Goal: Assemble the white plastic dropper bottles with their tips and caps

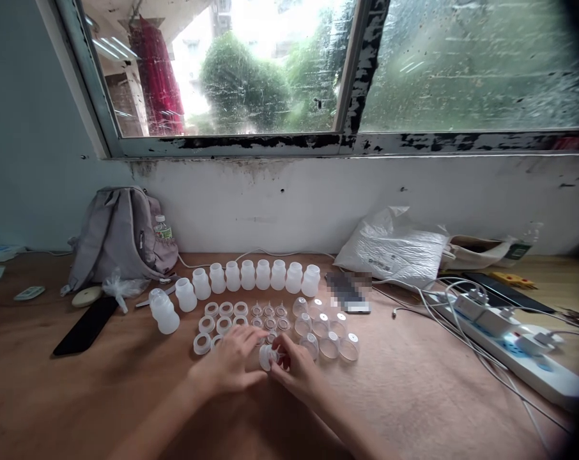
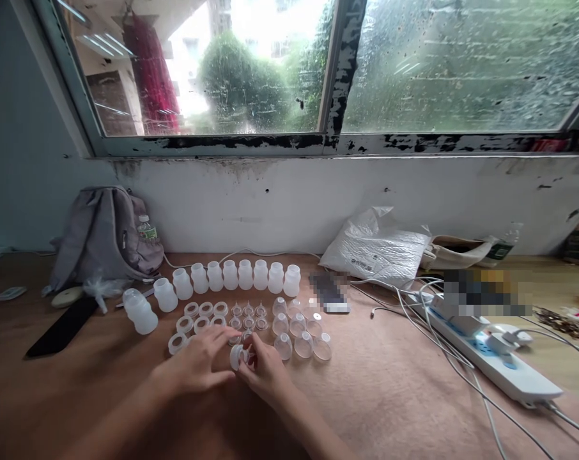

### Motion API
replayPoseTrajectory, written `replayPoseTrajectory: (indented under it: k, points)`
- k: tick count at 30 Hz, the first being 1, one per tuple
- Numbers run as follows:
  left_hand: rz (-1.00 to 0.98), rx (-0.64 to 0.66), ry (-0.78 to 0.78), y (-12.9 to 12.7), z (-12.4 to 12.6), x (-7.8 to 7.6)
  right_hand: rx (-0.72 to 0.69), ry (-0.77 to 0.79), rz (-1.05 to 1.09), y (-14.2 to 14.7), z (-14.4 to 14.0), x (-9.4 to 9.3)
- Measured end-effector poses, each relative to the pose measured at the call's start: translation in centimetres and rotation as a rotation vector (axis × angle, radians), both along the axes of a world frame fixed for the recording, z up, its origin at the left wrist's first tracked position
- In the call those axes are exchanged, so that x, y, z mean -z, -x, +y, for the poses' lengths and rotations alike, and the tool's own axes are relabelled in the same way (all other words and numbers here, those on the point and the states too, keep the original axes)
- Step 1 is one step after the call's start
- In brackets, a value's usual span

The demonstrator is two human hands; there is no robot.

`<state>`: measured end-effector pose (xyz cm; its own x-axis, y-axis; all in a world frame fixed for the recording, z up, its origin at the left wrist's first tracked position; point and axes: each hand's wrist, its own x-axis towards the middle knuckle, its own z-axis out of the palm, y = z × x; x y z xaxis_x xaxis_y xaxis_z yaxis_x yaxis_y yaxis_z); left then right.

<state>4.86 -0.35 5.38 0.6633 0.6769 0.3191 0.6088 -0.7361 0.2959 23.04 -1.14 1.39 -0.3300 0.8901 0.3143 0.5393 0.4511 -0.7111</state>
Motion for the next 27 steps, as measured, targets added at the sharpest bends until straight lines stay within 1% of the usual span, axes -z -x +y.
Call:
replayPoseTrajectory:
  k: [3,5,7,9,12,16,20,22,24,27]
  points:
    - [-0.078,-0.025,-0.035,-1.0,-0.7,2.9,0.012,0.012,0.030,0.1,0.0,0.0]
    - [-0.130,-0.031,-0.065,-1.1,-0.5,4.2,-0.009,0.033,0.030,0.3,0.0,0.2]
    - [-0.169,-0.026,-0.081,-1.0,-0.2,5.1,-0.034,0.043,0.019,0.6,0.0,0.5]
    - [-0.196,-0.019,-0.079,-0.7,0.0,5.6,-0.048,0.040,0.005,0.8,0.1,0.9]
    - [-0.221,-0.018,-0.075,-0.5,-0.1,5.6,-0.050,0.021,-0.013,1.0,0.2,1.3]
    - [-0.226,-0.024,-0.050,-0.4,-0.3,5.3,-0.062,0.010,-0.045,1.2,0.2,1.3]
    - [-0.196,0.013,0.000,0.2,-0.1,4.9,-0.107,0.012,-0.119,0.9,-0.1,0.7]
    - [-0.179,0.020,0.015,0.8,0.0,4.8,-0.119,-0.012,-0.161,0.6,-0.2,0.4]
    - [-0.167,0.001,0.022,1.6,0.2,4.5,-0.110,-0.050,-0.183,0.0,-0.1,0.0]
    - [-0.159,-0.060,0.028,2.7,0.6,4.1,-0.050,-0.101,-0.205,-0.9,0.6,-0.8]
